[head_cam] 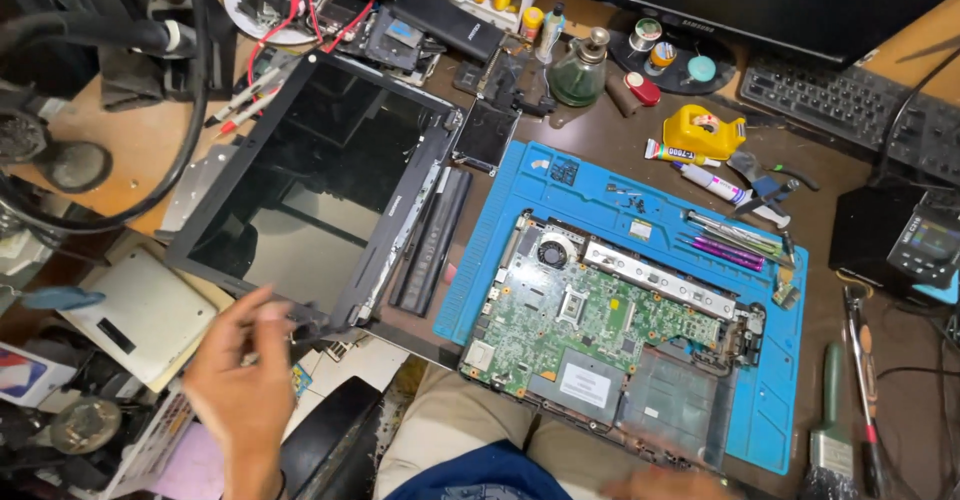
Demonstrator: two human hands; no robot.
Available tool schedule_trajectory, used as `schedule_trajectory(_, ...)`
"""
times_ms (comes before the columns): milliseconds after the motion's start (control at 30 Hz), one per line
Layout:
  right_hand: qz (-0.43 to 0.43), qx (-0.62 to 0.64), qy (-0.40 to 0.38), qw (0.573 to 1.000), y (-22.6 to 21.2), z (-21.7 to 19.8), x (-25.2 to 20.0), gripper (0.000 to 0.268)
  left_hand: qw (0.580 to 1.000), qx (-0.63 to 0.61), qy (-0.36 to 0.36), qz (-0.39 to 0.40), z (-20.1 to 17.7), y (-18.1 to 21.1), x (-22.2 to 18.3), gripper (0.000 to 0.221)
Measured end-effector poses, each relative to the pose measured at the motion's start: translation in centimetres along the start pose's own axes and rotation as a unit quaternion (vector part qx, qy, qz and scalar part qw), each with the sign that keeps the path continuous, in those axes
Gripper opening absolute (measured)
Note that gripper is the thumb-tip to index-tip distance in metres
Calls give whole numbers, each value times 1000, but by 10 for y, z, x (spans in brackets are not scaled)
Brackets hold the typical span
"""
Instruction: Reinstalling a motherboard into a laptop chassis, cleaning the screen with a brush, and securing components with a screwdriver.
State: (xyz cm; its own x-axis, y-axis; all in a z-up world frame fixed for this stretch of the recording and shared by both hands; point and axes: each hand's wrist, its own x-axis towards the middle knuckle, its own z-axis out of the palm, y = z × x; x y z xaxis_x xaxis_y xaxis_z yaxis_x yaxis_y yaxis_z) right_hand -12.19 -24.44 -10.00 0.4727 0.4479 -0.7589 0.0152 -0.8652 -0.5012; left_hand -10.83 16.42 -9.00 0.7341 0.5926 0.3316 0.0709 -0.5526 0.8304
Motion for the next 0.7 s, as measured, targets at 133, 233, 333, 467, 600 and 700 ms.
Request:
schedule_trajectory(133, -276, -150, 213, 925, -63, -122, 33, 40, 968, -144, 92, -184, -9, -46, 4, 25)
schedule_trajectory(233, -292, -219, 354, 861, -116, -204, 136, 42, 918, -259, 68, -291, -6, -50, 9, 45)
schedule_trajectory(333, -341, -182, 447, 807, -161, -268, 245, 34, 890, -332, 81, -301, 12, -93, 1, 64)
schedule_trajectory(467, -216, -165, 426, 863, -208, -287, 333, 30, 880, -330, 87, -329, 25, -123, 0, 52)
schedule_trajectory(600, -50, -217, 352, 909, -247, -275, 335, 33, 893, -290, 44, -341, 29, -134, 0, 24)
schedule_trajectory(700, -21, -211, 360, 909, -255, -275, 342, 34, 891, -296, 33, -342, 31, -136, 3, 22)
